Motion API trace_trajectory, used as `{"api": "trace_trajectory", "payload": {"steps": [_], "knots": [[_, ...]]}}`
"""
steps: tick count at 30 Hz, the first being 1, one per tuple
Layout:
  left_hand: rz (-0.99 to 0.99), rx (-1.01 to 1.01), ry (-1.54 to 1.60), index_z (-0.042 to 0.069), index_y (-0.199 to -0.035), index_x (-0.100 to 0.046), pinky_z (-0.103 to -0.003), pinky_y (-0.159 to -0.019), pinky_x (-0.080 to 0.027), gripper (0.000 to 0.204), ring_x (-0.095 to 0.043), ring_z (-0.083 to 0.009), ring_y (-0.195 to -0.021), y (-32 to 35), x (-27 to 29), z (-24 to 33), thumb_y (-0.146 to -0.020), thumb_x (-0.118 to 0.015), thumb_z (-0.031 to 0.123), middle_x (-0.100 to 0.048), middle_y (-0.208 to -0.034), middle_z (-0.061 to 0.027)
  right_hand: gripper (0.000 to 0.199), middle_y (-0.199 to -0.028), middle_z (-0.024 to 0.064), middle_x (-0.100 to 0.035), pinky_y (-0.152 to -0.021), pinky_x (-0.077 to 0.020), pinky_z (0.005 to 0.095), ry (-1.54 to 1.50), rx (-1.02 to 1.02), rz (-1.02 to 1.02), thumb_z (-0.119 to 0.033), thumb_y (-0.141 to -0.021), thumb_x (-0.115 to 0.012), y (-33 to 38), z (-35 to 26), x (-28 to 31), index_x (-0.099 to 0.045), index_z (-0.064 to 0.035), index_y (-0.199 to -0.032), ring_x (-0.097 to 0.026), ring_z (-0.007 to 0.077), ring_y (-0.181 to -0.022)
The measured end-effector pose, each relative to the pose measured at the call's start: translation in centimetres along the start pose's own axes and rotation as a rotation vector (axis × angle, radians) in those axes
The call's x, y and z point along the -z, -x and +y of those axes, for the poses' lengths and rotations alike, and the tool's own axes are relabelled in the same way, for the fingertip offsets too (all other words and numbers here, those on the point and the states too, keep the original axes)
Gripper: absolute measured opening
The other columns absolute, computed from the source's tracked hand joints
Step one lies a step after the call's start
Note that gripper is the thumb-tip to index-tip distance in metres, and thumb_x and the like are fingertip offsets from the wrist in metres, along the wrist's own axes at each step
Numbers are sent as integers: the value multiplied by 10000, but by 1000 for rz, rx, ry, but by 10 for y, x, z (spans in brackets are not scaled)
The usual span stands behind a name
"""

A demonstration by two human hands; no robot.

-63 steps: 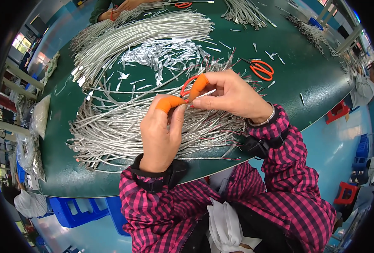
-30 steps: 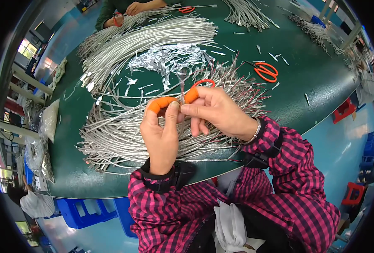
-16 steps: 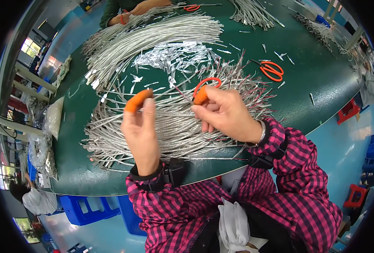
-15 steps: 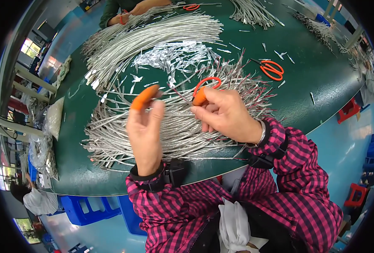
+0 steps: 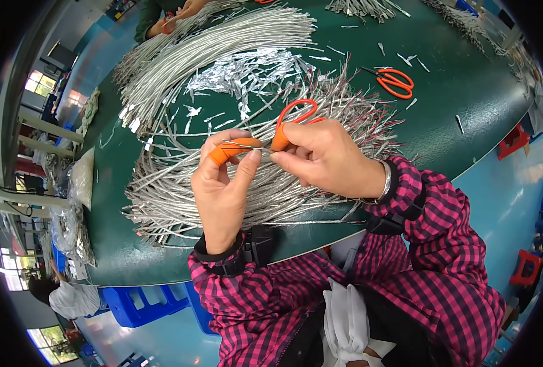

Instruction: The person picks up a wire from a pile, peels back the foil casing by hand, and uses shears to trim the excess foil and inner components.

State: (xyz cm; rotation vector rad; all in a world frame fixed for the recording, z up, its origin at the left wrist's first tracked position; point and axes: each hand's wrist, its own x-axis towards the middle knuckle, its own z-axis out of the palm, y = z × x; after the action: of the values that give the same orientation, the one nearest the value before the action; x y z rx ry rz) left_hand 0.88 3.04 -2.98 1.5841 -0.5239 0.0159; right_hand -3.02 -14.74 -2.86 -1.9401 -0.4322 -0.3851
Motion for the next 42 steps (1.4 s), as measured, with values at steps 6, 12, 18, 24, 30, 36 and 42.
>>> {"api": "trace_trajectory", "payload": {"steps": [6, 12, 18, 24, 30, 36, 42], "knots": [[7, 3, -36, 23, -922, -651, -246, -755, -379, 141, -516, -112, -909, 0, 0, 0, -784, -677, 14, -608, -1001, -30, 78, -607, -5, -549, -400, -401, 183, -287, -225, -114, -33, -863, -605, 0, -3, 4, -549, 18, -844, -533, 38, -462], [6, 48, 9, 23, -904, -645, -235, -735, -375, 130, -517, -100, -868, 0, 1, 3, -779, -660, -8, -610, -961, -18, 79, -607, -4, -548, -402, -398, 185, -268, -217, -124, -33, -865, -605, -1, -6, 5, -546, 18, -849, -539, 38, -470], [-5, 103, 57, 23, -923, -637, -224, -736, -381, 169, -518, -86, -836, 2, 3, 3, -761, -638, -25, -604, -929, -15, 99, -609, 32, -552, -407, -404, 231, -138, -117, -79, -39, -835, -635, 0, -6, 2, -548, 9, -838, -552, 95, -465], [58, 269, 356, 4, -963, -623, -224, -770, -393, 195, -528, -92, -839, 3, -4, 5, -771, -610, -23, -599, -935, -23, 133, -649, 84, -538, -440, -411, 318, 266, 291, 106, -56, -779, -670, 5, -4, -11, -549, -12, -814, -558, 222, -524], [226, 155, 483, -20, -1004, -616, -226, -780, -401, 200, -532, -95, -841, 0, -20, 4, -806, -597, -4, -607, -957, -35, 145, -679, 93, -530, -457, -417, 354, 254, 249, 136, -68, -764, -679, 7, -5, -17, -542, -28, -789, -557, 255, -555], [481, -67, 479, -18, -1016, -622, -236, -762, -403, 192, -520, -84, -833, -25, 4, 19, -840, -619, 60, -617, -970, -45, 140, -657, 98, -549, -462, -429, 331, 230, 286, 93, -86, -779, -683, 6, -15, -10, -566, -25, -825, -568, 238, -536], [479, -64, 102, -13, -1007, -636, -237, -725, -408, 187, -520, -77, -789, -37, 31, 3, -860, -616, 101, -641, -954, -48, 232, -660, 61, -640, -496, -453, 219, 205, -283, -93, -144, -790, -713, -5, -7, 93, -603, 41, -879, -584, 69, -539]]}}
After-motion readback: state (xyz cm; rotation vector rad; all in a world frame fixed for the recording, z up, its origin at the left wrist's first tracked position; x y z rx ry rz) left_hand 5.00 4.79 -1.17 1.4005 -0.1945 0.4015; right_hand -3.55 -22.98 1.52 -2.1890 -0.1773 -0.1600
